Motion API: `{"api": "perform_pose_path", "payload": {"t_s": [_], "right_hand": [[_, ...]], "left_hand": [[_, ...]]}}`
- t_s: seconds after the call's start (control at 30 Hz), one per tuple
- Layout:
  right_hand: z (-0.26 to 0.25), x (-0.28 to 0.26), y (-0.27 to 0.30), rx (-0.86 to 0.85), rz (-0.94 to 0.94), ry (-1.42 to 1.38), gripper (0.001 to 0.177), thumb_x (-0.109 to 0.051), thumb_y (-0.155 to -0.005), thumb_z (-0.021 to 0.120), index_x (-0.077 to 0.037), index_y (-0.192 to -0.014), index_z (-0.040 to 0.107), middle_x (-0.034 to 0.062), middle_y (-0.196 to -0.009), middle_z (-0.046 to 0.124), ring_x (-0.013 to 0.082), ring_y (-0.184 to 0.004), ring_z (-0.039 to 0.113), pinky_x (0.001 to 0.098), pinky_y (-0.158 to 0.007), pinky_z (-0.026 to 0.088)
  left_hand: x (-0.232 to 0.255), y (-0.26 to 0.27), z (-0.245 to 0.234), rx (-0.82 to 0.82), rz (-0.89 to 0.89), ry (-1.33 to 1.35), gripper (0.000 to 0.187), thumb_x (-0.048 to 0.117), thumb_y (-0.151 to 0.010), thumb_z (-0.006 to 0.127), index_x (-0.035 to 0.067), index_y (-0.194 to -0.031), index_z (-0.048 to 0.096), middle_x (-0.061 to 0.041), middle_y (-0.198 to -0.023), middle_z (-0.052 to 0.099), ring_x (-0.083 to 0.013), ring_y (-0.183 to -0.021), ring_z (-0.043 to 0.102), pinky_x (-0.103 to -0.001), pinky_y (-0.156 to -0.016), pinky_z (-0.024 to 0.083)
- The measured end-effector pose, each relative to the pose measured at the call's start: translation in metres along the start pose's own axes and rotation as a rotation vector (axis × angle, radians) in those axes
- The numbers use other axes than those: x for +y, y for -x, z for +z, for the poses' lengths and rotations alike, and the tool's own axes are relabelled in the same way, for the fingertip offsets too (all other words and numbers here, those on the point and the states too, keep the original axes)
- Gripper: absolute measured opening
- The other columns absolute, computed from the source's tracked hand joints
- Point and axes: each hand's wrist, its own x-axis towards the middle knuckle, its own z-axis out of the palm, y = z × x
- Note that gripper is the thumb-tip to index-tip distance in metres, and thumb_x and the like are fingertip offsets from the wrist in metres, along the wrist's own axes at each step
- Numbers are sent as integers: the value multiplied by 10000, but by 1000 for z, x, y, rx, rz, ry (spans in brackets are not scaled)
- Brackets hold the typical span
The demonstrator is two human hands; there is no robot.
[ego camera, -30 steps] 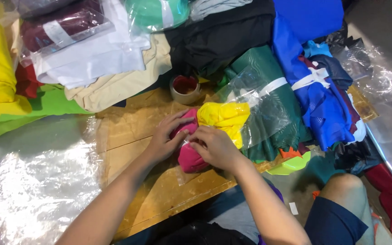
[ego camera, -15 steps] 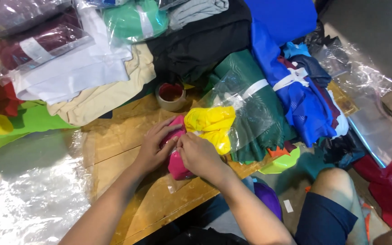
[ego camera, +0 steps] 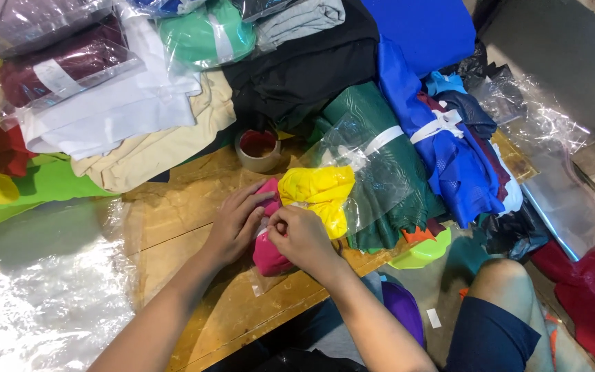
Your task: Folding colorful fabrics and placing them into plastic bags for packaging
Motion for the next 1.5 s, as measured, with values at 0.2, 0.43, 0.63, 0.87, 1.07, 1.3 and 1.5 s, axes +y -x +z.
{"api": "perform_pose_path", "payload": {"t_s": [0.2,0.43,0.63,0.87,1.07,1.3,1.5], "right_hand": [[-5,-12,-14,-179,57,240,246,-176,-984,558,-1,-907,713,142,-747,675,331,-790,734,406,-666,593],[6,-5,-11,-223,-1,400,244,-183,-990,478,-3,-942,636,132,-789,621,342,-743,710,421,-622,577],[1,-11,-1,-193,-77,417,249,-154,-1017,412,11,-962,589,136,-813,582,365,-746,706,440,-604,577],[-5,-9,3,-179,-83,199,245,-184,-1038,427,-5,-949,569,140,-820,586,443,-817,692,477,-653,559],[-17,-5,8,-175,-87,-74,167,-138,-1003,528,-2,-956,613,192,-790,594,454,-838,694,487,-668,570],[-4,9,11,137,-298,-269,101,-89,-952,717,-69,-1030,777,121,-692,629,261,-677,694,312,-563,552],[17,41,13,221,-310,-260,49,-95,-892,796,-53,-918,789,146,-678,658,359,-625,667,379,-522,556]], "left_hand": [[-3,1,2,-12,-2,0,373,271,-1073,435,202,-1390,620,-145,-1488,557,-404,-1385,488,-591,-1137,330],[-7,2,4,0,13,-5,371,275,-1072,443,222,-1392,621,-138,-1482,560,-394,-1379,495,-566,-1137,341],[-6,2,2,-2,20,-14,368,274,-1071,452,211,-1392,620,-150,-1488,552,-396,-1382,492,-568,-1143,340],[-3,1,0,-23,11,-33,373,293,-1068,451,214,-1388,626,-144,-1490,551,-388,-1384,490,-564,-1139,342],[-1,-1,0,-28,-13,-35,367,291,-1065,457,199,-1372,634,-145,-1487,555,-392,-1389,487,-569,-1145,336],[3,-1,1,44,107,-167,356,226,-1040,495,168,-1358,643,-151,-1437,593,-402,-1333,536,-565,-1108,386],[64,-12,-19,304,440,-429,361,187,-913,704,122,-1267,694,-101,-1313,667,-329,-1243,626,-522,-1098,421]]}}
